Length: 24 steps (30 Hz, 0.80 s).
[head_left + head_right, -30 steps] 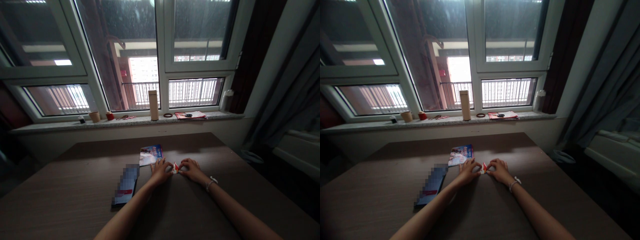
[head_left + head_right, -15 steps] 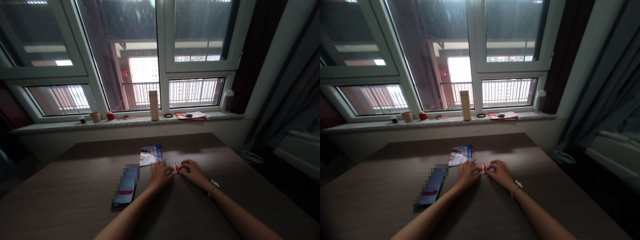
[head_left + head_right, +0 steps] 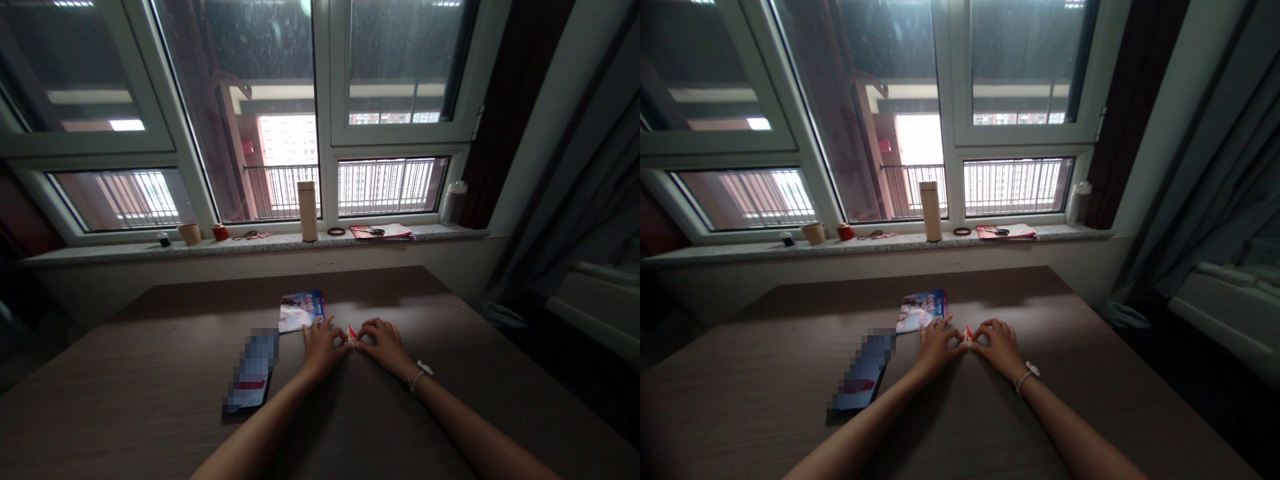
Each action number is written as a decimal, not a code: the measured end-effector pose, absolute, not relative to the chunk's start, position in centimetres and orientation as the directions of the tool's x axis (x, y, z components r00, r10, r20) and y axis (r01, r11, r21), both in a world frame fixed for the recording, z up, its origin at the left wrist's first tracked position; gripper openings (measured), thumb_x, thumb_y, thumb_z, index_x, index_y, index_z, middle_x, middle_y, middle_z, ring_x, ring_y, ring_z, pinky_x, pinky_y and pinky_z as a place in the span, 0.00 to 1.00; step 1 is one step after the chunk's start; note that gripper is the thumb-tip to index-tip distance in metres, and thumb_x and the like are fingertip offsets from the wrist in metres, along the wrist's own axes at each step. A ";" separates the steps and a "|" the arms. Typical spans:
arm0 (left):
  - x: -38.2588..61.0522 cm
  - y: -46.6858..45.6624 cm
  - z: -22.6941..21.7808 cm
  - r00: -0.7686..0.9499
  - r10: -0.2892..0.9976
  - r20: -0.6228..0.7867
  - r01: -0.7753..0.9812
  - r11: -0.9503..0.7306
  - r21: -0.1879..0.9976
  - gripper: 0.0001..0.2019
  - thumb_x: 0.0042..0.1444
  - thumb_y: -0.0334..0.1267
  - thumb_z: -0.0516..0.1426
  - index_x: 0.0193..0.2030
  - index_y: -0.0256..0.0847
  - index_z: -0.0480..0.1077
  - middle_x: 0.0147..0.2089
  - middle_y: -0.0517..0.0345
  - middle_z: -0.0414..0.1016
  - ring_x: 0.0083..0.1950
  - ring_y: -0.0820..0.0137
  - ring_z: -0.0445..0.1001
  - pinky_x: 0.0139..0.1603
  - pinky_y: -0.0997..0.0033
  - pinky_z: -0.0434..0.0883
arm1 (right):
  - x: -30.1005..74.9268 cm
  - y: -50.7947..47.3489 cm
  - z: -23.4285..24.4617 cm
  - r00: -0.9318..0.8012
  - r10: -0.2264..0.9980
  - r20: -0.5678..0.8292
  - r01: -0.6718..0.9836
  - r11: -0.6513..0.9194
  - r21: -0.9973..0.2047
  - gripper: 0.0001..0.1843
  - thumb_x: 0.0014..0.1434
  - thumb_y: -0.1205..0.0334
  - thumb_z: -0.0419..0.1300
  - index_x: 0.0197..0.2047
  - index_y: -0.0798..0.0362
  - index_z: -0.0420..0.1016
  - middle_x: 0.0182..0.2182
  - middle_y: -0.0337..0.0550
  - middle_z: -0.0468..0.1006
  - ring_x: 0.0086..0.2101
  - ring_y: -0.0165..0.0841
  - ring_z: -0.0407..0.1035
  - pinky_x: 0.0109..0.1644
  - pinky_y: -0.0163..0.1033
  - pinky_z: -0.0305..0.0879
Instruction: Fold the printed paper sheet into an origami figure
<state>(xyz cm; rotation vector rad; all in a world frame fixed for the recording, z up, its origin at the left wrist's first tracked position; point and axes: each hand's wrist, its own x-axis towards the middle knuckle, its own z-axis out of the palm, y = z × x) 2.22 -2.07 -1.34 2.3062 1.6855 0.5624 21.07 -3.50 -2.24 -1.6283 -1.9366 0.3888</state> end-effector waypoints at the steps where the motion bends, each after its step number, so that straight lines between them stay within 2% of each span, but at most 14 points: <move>1: 2.2 -2.0 -1.3 0.265 0.951 0.160 0.862 -0.308 0.404 0.10 0.53 0.50 0.62 0.40 0.53 0.76 0.68 0.60 0.58 0.70 0.50 0.47 0.66 0.35 0.38 | 21.1 -3.5 -2.2 -0.093 0.967 0.236 0.800 0.214 -0.561 0.12 0.56 0.45 0.59 0.37 0.41 0.79 0.47 0.39 0.72 0.53 0.40 0.62 0.62 0.50 0.44; 10: 2.4 -1.8 -0.8 0.242 0.966 0.092 0.881 -0.258 0.396 0.14 0.51 0.52 0.62 0.44 0.54 0.74 0.69 0.59 0.55 0.71 0.49 0.45 0.64 0.30 0.38 | 20.9 -2.8 -2.1 -0.047 0.985 0.164 0.811 0.133 -0.570 0.13 0.48 0.46 0.66 0.36 0.42 0.79 0.47 0.40 0.71 0.52 0.41 0.62 0.61 0.46 0.48; 24: 1.5 -1.1 -0.5 0.279 0.960 0.015 0.863 -0.258 0.435 0.12 0.52 0.48 0.62 0.44 0.59 0.74 0.70 0.61 0.54 0.72 0.47 0.42 0.61 0.26 0.36 | 21.8 -2.0 -2.6 -0.097 0.988 0.123 0.775 0.152 -0.614 0.10 0.49 0.55 0.65 0.37 0.41 0.80 0.49 0.39 0.72 0.54 0.40 0.61 0.61 0.45 0.48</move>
